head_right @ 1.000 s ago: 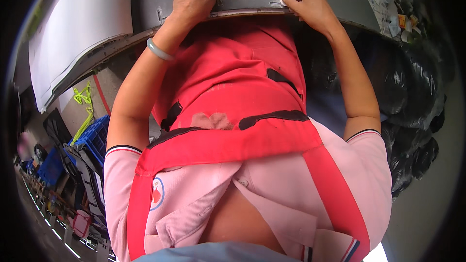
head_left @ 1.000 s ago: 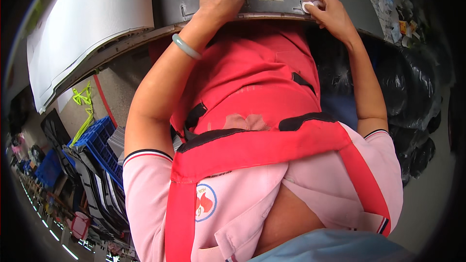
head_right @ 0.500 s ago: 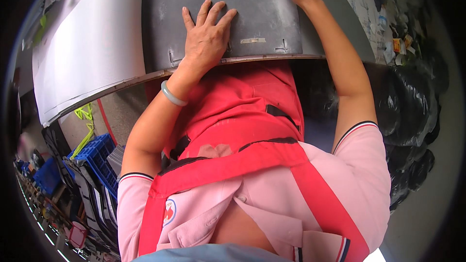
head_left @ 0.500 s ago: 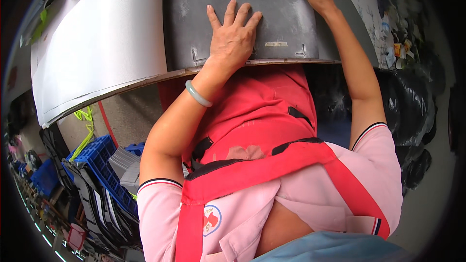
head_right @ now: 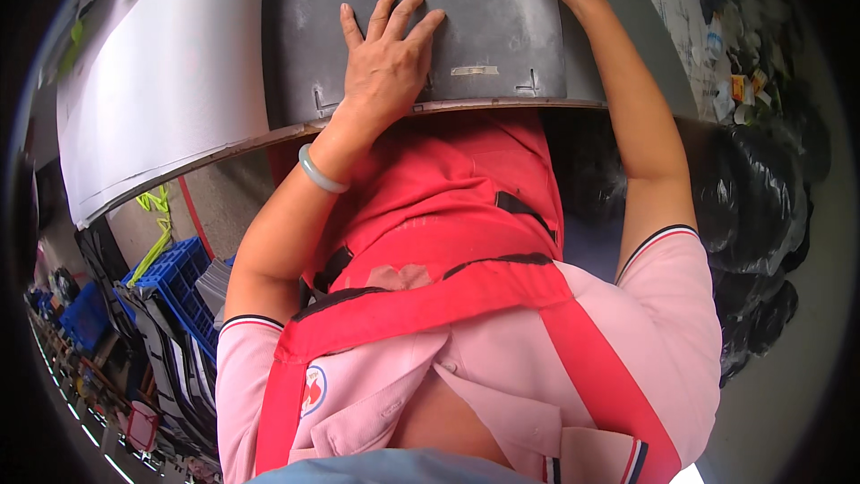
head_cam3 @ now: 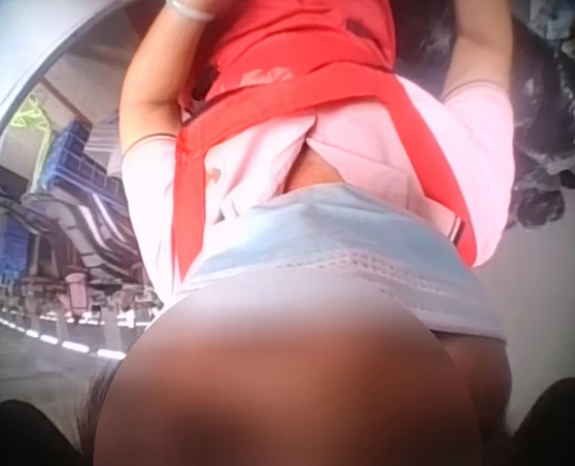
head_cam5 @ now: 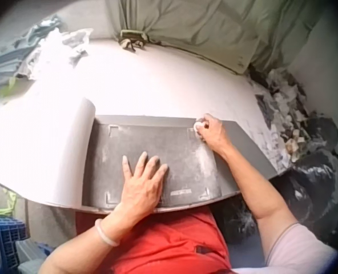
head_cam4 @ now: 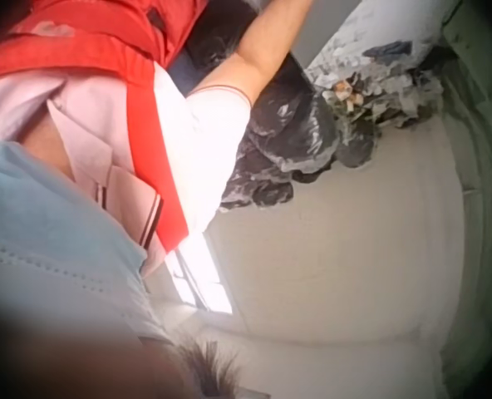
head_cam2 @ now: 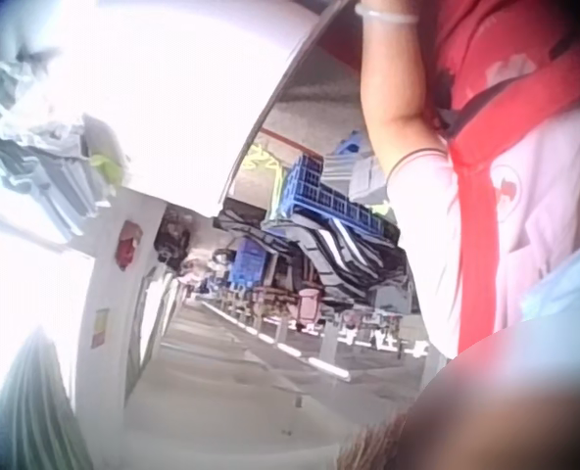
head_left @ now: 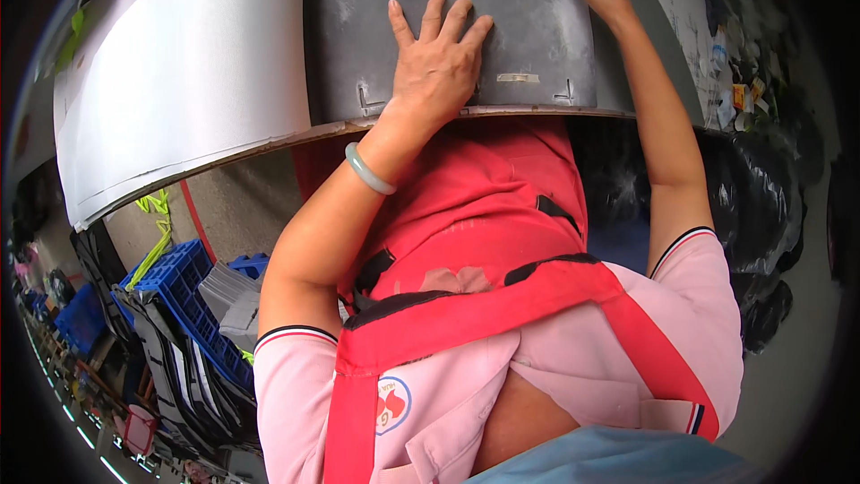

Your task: Mark metal plates with chalk and organize them into a large folder.

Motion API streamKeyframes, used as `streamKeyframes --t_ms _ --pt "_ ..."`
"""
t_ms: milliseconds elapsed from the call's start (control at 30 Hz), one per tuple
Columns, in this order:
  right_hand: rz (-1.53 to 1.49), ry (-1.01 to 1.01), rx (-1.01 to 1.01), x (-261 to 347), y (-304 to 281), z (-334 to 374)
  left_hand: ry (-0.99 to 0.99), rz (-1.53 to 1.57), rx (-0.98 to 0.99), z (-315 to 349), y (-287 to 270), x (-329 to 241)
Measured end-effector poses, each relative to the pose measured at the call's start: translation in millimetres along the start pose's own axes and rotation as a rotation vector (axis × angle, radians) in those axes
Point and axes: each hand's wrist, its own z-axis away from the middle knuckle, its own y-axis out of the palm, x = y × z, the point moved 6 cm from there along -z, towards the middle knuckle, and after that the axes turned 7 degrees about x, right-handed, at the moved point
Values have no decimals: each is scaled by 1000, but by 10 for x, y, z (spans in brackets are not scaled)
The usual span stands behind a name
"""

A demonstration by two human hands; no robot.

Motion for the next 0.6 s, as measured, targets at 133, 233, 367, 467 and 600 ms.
streamKeyframes --t_ms 133,233,367,467,600 --pt "296 -190 -60 -285 -102 -181 25 22 -17 -49 -9 -64" --pt "212 -127 78 -96 21 -191 21 21 -38 4 28 4" --pt "-472 -173 332 383 215 -125 4 -15 -29 6 5 4" --pt "-444 -328 393 702 544 -205 11 -1 -39 -24 27 -24" --pt "134 -668 174 1361 1233 -185 11 27 -75 -15 34 0"
